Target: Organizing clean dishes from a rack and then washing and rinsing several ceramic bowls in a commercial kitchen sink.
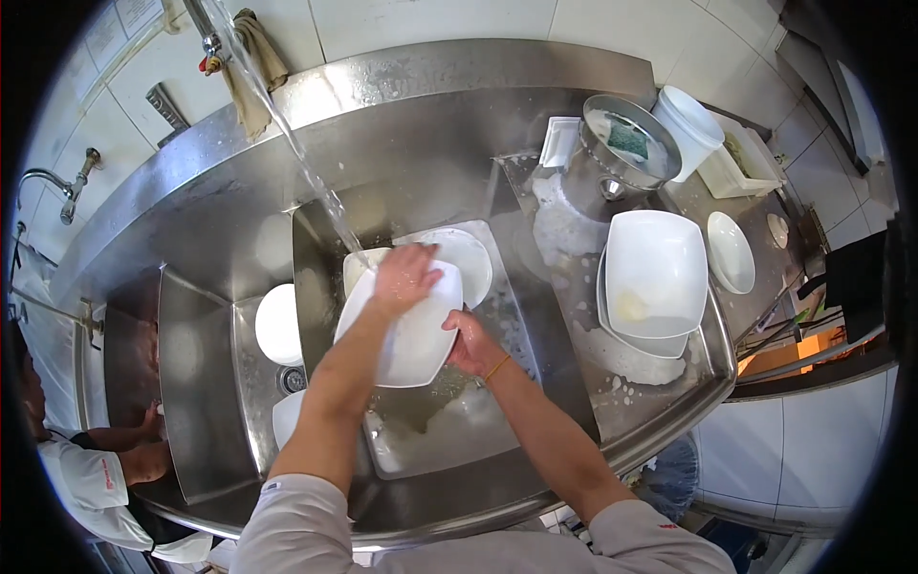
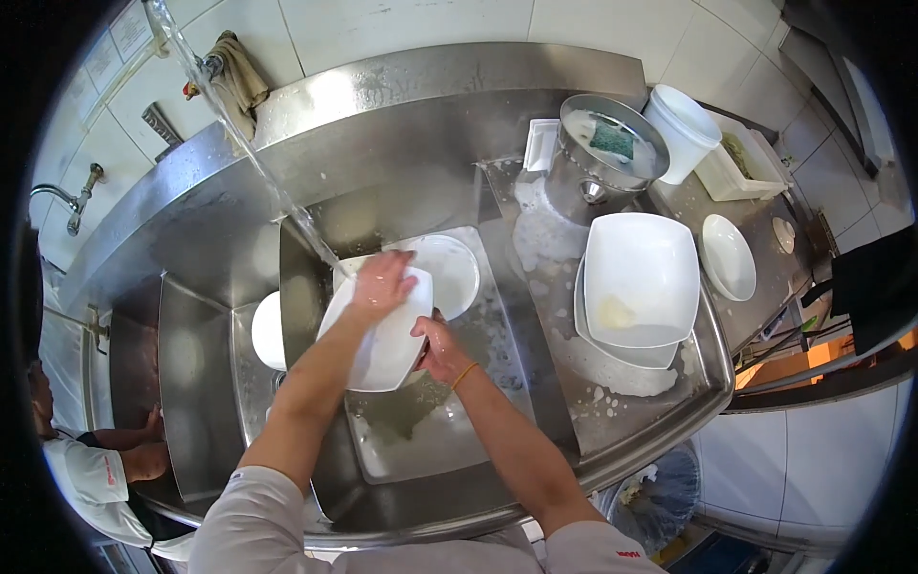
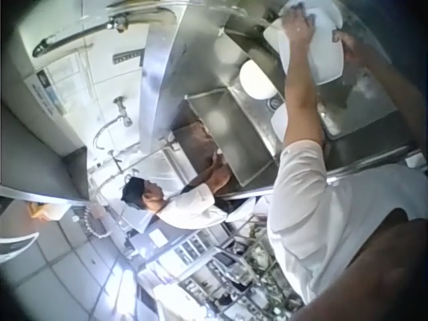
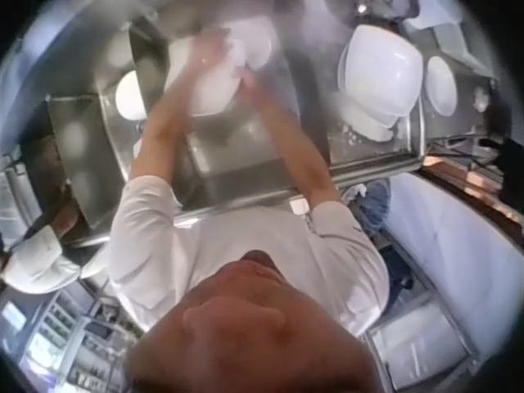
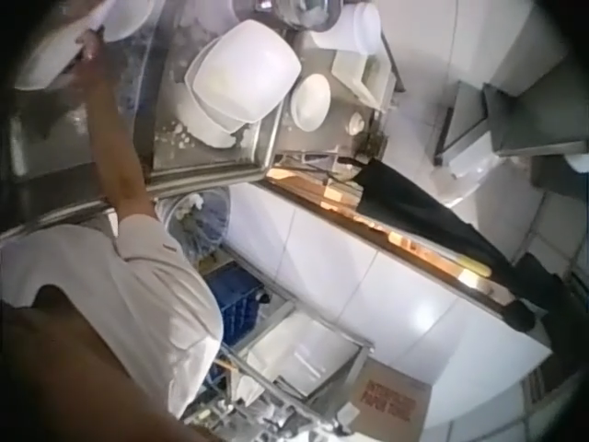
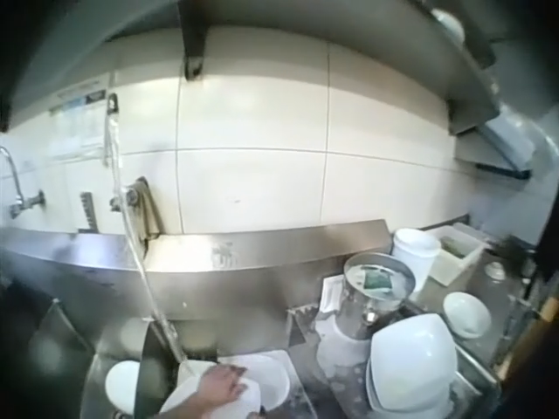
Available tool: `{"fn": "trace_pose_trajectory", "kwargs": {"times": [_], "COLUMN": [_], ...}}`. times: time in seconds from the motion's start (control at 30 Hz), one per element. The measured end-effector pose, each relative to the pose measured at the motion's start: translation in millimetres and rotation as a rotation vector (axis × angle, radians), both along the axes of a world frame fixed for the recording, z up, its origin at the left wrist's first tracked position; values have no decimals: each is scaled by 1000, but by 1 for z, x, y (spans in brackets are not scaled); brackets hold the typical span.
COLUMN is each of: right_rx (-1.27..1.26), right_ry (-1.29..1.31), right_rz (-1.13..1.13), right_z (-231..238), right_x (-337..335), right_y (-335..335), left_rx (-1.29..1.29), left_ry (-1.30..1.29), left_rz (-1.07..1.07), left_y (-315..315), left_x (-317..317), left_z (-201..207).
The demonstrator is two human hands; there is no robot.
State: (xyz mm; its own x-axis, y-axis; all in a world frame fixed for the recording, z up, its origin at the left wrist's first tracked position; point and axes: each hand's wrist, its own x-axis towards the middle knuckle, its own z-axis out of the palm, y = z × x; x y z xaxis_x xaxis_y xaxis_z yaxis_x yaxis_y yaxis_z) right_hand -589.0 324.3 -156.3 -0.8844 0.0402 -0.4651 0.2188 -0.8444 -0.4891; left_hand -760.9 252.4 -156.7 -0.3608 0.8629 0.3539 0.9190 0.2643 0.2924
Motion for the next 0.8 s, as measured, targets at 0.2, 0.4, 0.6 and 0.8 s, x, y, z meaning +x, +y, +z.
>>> {"fn": "trace_pose_trajectory", "kwargs": {"times": [0.2, 0.4, 0.6, 0.8], "right_rx": [698, 445, 853, 1995], "right_ry": [178, 100, 507, -809], "right_rz": [-411, -307, -763, -407], "right_z": [22, 12, 66, 89], "right_x": [-9, 31, 138, 277], "right_y": [15, 63, 194, 350], "left_rx": [17, 628, -38, -228], "left_ry": [-1579, -2161, -335, -78], "left_rz": [501, 412, 342, 526], "left_y": [-54, -42, -62, -147], "left_x": [6, 69, 97, 123], "left_z": [-54, -64, 50, 150]}}
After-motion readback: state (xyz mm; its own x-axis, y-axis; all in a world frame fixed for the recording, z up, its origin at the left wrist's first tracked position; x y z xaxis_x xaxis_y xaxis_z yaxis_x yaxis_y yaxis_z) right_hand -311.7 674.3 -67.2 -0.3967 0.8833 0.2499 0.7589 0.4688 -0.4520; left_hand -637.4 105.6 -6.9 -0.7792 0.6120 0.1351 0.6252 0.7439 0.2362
